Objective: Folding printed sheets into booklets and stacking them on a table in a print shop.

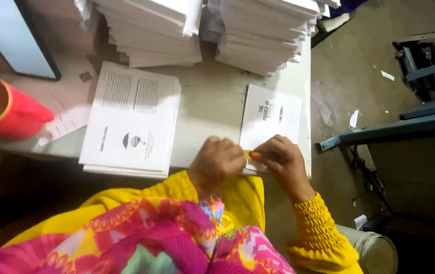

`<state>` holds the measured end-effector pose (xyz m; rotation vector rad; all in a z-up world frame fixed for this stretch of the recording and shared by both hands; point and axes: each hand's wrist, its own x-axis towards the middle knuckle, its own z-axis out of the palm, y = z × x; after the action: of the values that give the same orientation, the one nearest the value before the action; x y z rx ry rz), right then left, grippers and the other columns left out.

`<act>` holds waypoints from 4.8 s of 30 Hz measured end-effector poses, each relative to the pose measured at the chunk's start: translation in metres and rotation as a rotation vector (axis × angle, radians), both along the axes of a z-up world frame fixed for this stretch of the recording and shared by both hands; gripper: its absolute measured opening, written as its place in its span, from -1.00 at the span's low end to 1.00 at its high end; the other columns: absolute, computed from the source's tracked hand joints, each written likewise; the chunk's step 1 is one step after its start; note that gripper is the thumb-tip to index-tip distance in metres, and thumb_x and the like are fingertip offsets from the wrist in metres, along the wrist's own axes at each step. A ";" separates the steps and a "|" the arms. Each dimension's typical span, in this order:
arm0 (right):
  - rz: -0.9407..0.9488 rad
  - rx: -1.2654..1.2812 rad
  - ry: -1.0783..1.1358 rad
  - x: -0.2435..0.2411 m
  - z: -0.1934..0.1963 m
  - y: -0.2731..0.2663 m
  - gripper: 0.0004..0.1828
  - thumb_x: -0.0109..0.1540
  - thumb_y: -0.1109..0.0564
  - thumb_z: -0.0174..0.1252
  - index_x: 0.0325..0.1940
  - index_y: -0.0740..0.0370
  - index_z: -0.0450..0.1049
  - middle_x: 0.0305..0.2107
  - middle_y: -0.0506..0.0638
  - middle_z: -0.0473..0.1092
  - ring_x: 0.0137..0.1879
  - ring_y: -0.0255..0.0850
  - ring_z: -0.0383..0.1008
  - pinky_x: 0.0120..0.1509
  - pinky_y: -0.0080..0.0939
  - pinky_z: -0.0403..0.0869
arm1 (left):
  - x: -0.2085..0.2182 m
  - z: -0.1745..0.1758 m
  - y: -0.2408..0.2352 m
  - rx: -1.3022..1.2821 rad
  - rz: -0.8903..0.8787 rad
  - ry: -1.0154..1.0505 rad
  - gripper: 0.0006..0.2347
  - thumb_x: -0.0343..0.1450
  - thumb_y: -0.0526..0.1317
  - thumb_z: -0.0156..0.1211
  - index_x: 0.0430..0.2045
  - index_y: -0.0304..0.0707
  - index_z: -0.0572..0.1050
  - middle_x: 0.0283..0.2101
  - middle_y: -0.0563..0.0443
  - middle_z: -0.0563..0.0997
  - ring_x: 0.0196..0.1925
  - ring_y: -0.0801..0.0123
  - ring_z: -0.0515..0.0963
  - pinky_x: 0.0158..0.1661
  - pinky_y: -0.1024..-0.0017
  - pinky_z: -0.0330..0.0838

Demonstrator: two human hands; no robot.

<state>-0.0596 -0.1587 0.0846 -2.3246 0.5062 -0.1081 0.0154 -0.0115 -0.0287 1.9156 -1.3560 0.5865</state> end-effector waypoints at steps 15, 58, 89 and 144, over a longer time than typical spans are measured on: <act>-0.027 -0.490 -0.115 0.114 -0.026 -0.058 -0.78 0.24 -0.03 0.27 -0.35 0.12 0.48 -0.45 -0.04 0.34 -0.26 -0.09 0.40 -0.10 -0.05 0.41 | -0.010 0.000 0.009 0.115 -0.117 -0.018 -0.85 0.34 -0.13 0.29 -0.36 -0.11 0.50 -0.35 0.04 0.44 -0.15 0.29 0.48 -0.02 0.25 0.33; -0.141 0.453 -0.368 -0.033 0.008 0.077 -0.94 0.28 0.19 -0.01 -0.21 0.22 0.26 -0.54 0.04 0.36 -0.58 -0.27 0.27 -0.53 -0.33 0.17 | 0.041 0.071 0.146 0.078 0.372 0.282 -0.57 0.23 -0.49 0.14 0.02 -0.54 0.38 0.01 -0.36 0.49 0.08 -0.08 0.45 0.17 0.12 0.31; 0.033 -0.008 -0.157 -0.015 -0.003 0.072 -0.76 0.19 0.31 0.15 -0.06 0.38 0.41 -0.19 0.18 0.40 -0.23 -0.10 0.49 -0.28 -0.20 0.59 | 0.032 0.077 0.201 -0.363 0.457 1.263 -0.70 0.21 -0.35 0.34 -0.27 -0.21 0.38 -0.26 -0.05 0.66 -0.25 0.38 0.65 -0.29 0.52 0.56; -0.682 0.767 -0.179 -0.067 -0.040 0.050 -0.72 0.09 0.26 0.25 -0.24 0.02 0.32 -0.63 -0.22 0.10 -0.62 -0.42 0.12 -0.70 -0.37 0.28 | 0.027 0.081 0.170 -0.048 0.341 0.547 -0.64 0.30 -0.34 0.26 -0.03 -0.25 0.38 -0.11 -0.09 0.49 -0.13 0.14 0.52 -0.09 0.26 0.40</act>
<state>-0.1269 -0.1082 0.0445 -1.3191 1.0195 -0.3685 0.0420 0.1589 0.0522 2.0784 -0.6732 0.2160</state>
